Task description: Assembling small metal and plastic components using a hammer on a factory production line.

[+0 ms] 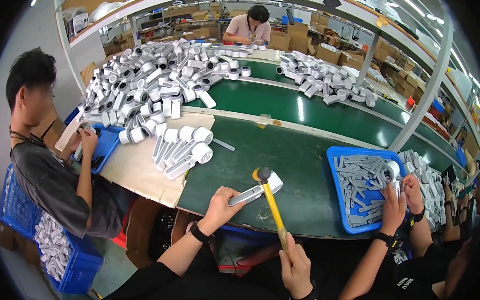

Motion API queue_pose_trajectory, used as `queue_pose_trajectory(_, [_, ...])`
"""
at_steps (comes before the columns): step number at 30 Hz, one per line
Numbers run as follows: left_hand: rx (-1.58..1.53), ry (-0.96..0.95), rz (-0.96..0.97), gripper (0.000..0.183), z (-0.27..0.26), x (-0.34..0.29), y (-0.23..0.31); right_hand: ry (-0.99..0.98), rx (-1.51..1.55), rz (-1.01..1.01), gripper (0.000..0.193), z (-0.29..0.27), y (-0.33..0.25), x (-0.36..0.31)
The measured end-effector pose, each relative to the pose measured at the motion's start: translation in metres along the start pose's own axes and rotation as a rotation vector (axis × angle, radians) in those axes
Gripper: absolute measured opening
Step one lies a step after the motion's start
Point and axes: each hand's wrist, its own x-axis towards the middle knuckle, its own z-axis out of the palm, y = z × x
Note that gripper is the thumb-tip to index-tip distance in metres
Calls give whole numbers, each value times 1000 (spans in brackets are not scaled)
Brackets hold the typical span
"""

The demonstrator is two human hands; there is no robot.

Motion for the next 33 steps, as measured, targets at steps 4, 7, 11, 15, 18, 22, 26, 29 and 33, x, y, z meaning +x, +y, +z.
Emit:
queue_pose_trajectory(4, [2,11,5,20,1,-1,-4,-172,-144,35,50,-1,4,0])
queue_pose_trajectory(7, [-10,37,-9,21,2,-4,-7,-104,-72,1,50,1,-1,0])
queue_pose_trajectory(11, [50,32,-12,25,-4,-12,-6,-185,-78,65,51,4,3,-1])
queue_pose_trajectory(15, [126,16,-122,29,-17,-25,-9,-158,-50,88,50,-3,-4,3])
queue_pose_trajectory(18, [98,34,-98,26,-19,-26,-11,-13,30,-55,50,5,-9,0])
queue_pose_trajectory(22, [103,38,-101,25,-20,-28,-11,-257,-94,-4,50,1,-8,6])
queue_pose_trajectory(26, [101,73,-72,24,-19,-26,-12,-43,31,-141,50,2,-16,6])
queue_pose_trajectory(29, [111,49,-104,24,-20,-25,-12,-274,-157,-39,50,0,-18,8])
queue_pose_trajectory(33, [125,66,-98,24,-20,-27,-13,-222,-104,-44,50,-3,-14,7])
